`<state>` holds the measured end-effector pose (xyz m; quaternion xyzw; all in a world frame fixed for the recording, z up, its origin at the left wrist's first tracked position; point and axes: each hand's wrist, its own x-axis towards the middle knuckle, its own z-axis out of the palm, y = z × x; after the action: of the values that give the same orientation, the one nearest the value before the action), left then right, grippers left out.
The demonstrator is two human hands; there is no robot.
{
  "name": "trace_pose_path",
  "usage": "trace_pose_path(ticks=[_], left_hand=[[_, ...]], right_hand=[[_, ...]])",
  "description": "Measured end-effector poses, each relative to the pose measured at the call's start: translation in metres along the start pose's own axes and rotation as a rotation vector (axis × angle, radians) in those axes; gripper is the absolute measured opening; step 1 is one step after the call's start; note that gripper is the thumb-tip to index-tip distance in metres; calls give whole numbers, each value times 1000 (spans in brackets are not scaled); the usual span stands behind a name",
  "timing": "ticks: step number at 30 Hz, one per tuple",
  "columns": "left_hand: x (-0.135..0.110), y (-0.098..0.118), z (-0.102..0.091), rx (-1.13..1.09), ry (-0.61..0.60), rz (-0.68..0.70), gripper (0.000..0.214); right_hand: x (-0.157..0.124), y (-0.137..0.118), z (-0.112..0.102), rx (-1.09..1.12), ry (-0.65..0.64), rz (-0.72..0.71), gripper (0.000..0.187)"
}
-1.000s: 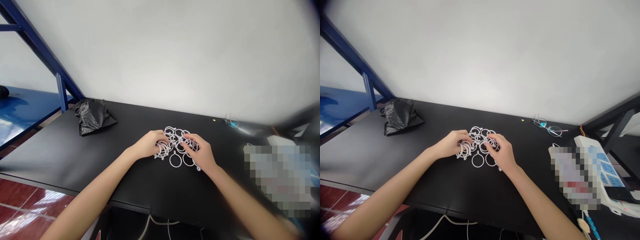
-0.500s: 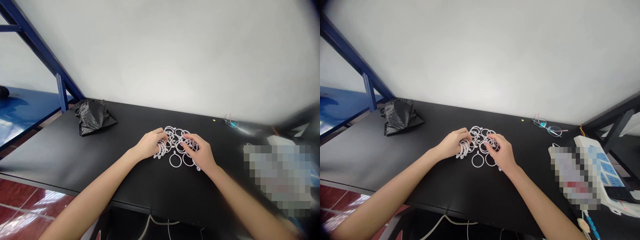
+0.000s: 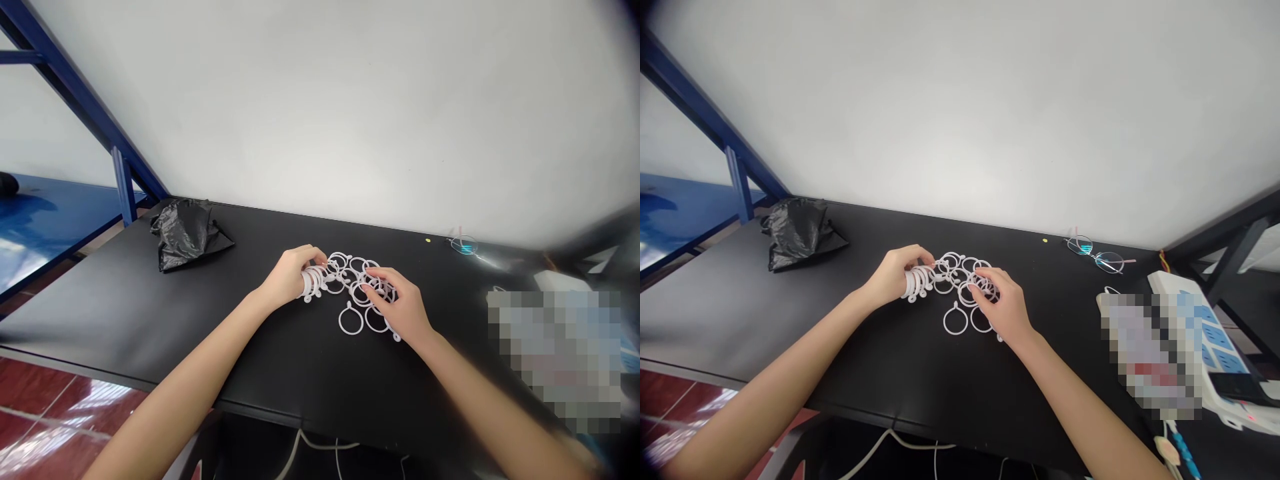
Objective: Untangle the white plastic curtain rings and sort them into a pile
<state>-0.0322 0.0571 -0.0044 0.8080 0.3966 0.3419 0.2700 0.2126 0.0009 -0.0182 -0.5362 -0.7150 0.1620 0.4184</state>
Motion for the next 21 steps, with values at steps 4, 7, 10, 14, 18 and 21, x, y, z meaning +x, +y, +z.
trace_pose_path(ticks=[4,7,10,14,18,21], left_hand=[[3,-10,9,67,-17,-57,23],[3,-11,12,73,-37,-60,16],[1,-8,11,44,-42,-56,16],[-1,-1,8,97,-54,-47,11],[-3,8,4,81,-22,33,14],[-4,17,0,-2,34,146,13]], right_hand=[[0,0,0,-10,5,-1,17],[0,0,0,-10,9,-10,17],[0,0,0,-6,12,-13,17],[0,1,0,-10,12,-14,17],[0,2,0,-23,14,-10,19],[0,2,0,-26,21,-16,21]])
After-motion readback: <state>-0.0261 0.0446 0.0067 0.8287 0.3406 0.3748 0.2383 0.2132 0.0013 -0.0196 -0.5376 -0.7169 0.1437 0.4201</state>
